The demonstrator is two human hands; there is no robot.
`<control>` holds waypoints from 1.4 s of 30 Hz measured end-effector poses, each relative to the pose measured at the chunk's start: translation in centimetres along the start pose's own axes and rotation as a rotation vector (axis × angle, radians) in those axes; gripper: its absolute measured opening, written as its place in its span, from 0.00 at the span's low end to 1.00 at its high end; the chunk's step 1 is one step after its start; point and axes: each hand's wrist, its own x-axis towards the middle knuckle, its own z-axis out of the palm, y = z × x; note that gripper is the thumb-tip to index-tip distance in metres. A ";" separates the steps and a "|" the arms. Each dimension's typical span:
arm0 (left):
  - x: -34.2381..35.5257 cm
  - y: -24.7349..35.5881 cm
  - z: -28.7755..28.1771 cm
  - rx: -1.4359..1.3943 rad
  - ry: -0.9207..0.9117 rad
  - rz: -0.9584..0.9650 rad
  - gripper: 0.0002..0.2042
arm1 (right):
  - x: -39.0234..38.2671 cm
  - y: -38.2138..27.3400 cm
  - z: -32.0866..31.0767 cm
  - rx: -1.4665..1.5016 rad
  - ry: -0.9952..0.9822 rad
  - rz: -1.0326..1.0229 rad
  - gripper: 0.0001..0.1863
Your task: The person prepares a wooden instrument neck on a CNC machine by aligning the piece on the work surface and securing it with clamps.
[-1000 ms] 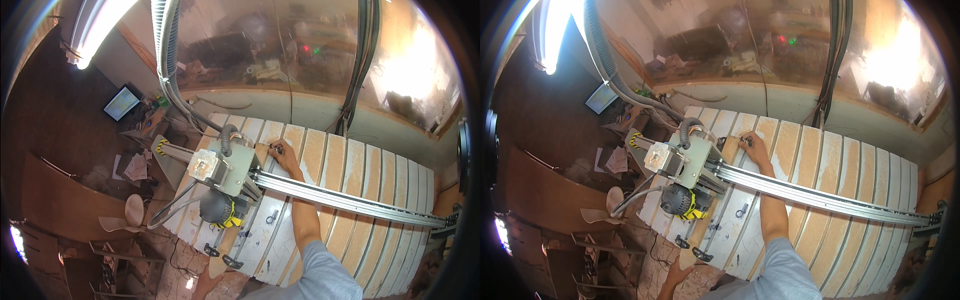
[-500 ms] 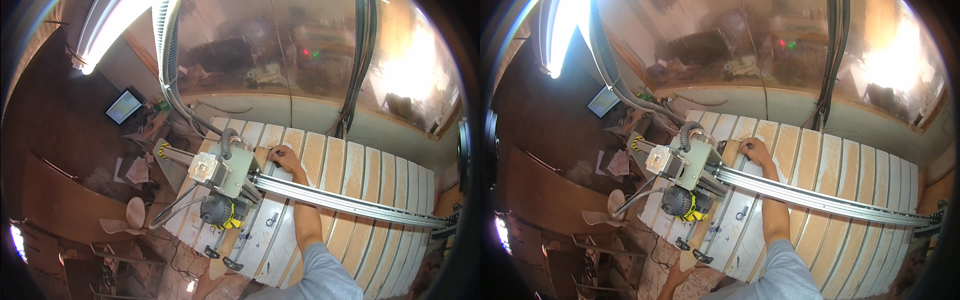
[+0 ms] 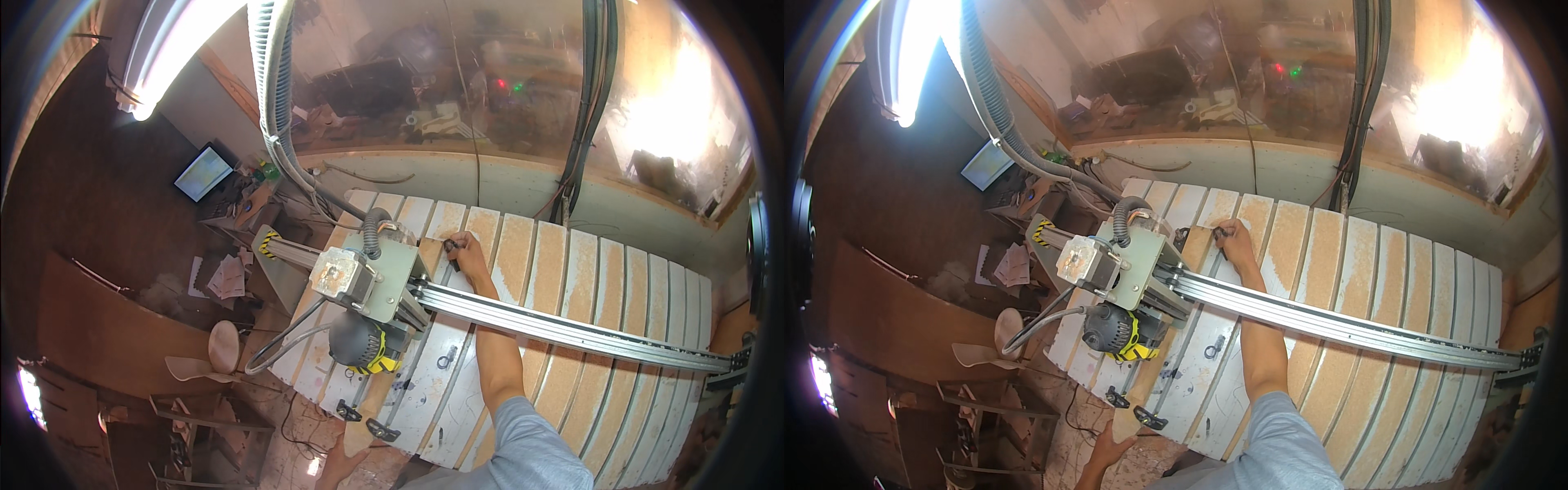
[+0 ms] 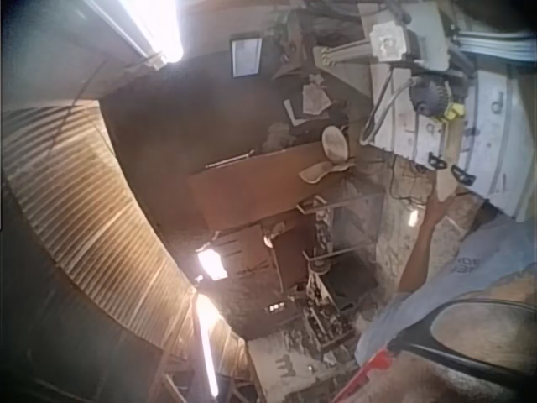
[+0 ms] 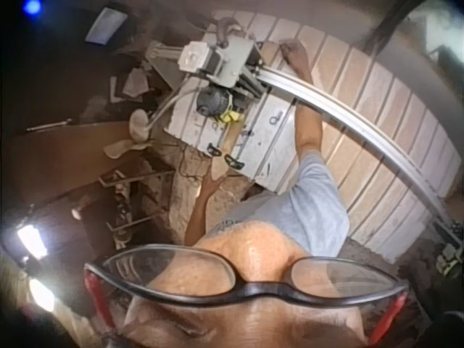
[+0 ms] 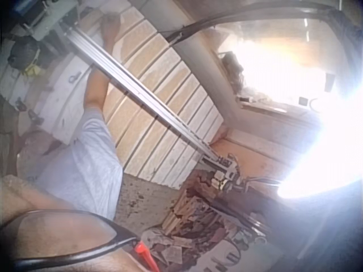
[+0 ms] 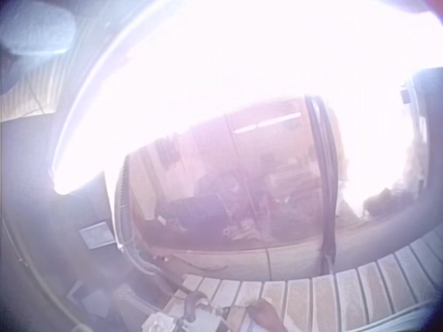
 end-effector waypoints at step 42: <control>-0.3 0.7 -0.3 -0.022 -0.010 -0.011 0.38 | -1.4 -1.2 -1.4 -0.344 -0.150 -0.166 0.13</control>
